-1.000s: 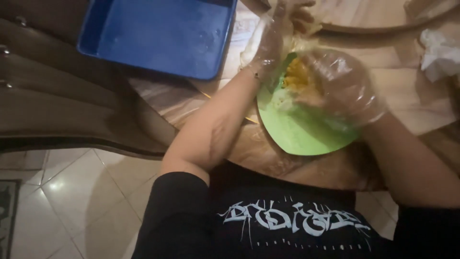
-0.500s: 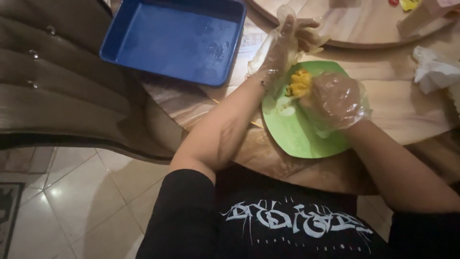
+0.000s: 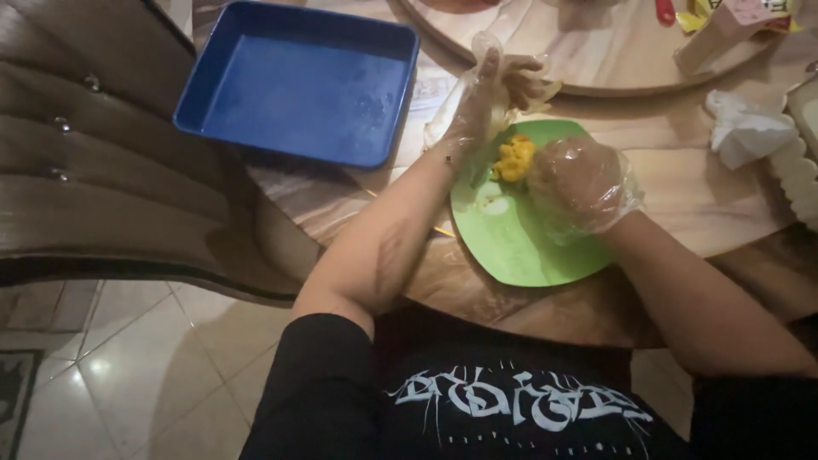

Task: A person wearing plastic gloves portions and rolls a yellow food substance into small balls on a green plate.

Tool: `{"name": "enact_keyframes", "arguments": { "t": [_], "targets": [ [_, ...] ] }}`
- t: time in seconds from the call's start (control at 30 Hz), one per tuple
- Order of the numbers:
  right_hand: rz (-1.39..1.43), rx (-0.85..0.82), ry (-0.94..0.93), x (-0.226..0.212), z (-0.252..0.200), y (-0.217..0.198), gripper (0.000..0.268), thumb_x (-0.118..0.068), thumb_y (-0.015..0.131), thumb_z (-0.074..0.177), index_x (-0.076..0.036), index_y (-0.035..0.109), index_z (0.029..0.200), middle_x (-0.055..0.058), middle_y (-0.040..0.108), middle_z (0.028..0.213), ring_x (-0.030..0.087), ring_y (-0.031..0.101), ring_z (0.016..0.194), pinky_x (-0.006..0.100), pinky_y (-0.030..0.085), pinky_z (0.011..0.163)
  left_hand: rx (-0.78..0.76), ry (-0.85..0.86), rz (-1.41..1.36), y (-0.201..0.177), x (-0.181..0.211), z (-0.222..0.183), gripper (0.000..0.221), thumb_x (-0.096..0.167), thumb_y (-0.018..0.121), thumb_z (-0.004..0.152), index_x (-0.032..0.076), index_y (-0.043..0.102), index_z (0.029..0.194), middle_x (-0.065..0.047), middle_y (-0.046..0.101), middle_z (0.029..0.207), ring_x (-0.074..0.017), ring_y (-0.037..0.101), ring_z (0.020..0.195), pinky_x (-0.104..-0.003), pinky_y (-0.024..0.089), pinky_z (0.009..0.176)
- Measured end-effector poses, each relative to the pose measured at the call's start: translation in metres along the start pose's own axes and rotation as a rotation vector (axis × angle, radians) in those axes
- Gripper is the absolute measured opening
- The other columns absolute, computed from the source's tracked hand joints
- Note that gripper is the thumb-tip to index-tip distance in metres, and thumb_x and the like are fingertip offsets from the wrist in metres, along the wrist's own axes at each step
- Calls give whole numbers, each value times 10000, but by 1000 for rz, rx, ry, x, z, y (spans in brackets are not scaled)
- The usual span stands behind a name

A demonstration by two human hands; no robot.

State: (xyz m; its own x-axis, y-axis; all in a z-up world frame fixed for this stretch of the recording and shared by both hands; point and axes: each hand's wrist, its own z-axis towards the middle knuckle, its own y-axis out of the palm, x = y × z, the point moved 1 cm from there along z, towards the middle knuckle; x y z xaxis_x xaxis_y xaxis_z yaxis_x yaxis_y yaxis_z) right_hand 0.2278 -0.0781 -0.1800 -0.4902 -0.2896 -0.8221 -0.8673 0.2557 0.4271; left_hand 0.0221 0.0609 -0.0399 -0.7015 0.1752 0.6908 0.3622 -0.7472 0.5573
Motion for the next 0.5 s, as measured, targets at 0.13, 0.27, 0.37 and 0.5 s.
{"name": "enact_keyframes", "arguments": {
  "t": [0.13, 0.27, 0.37, 0.5],
  "targets": [
    [316, -1025, 57, -35, -33, 54, 236, -152, 487, 1076, 11, 656, 1055, 143, 676, 923, 186, 690, 775, 261, 597, 712, 45, -2, -8, 1, -4, -4, 723, 695, 553, 927, -2, 723, 1017, -119, 739, 759, -200, 673, 661, -302, 500, 619],
    [88, -1263, -52, -93, -105, 142, 279, -250, 609, 1102, -34, 611, 1280, 57, 636, 881, 88, 578, 616, 212, 569, 544, 126, -68, 390, 13, 14, -12, 983, 891, 304, 828, 37, 712, 1091, -111, 757, 815, -191, 678, 711, -352, 578, 732],
    [238, -878, 370, -90, -106, 112, 249, -192, 481, 1087, -21, 662, 1078, 90, 671, 828, 124, 636, 576, 249, 584, 510, 115, -32, 92, 14, 11, -12, 816, 765, 524, 866, -11, 733, 1006, -111, 724, 754, -209, 624, 647, -366, 531, 727],
    [111, -756, 589, -119, -130, 135, 550, -312, 352, 1089, -86, 571, 638, 7, 513, 485, 106, 469, 295, 258, 325, 193, 136, -51, 13, 22, 20, -16, 833, 798, 621, 795, 1, 725, 1015, -110, 712, 771, -204, 548, 656, -431, 472, 799]
  ]
}}
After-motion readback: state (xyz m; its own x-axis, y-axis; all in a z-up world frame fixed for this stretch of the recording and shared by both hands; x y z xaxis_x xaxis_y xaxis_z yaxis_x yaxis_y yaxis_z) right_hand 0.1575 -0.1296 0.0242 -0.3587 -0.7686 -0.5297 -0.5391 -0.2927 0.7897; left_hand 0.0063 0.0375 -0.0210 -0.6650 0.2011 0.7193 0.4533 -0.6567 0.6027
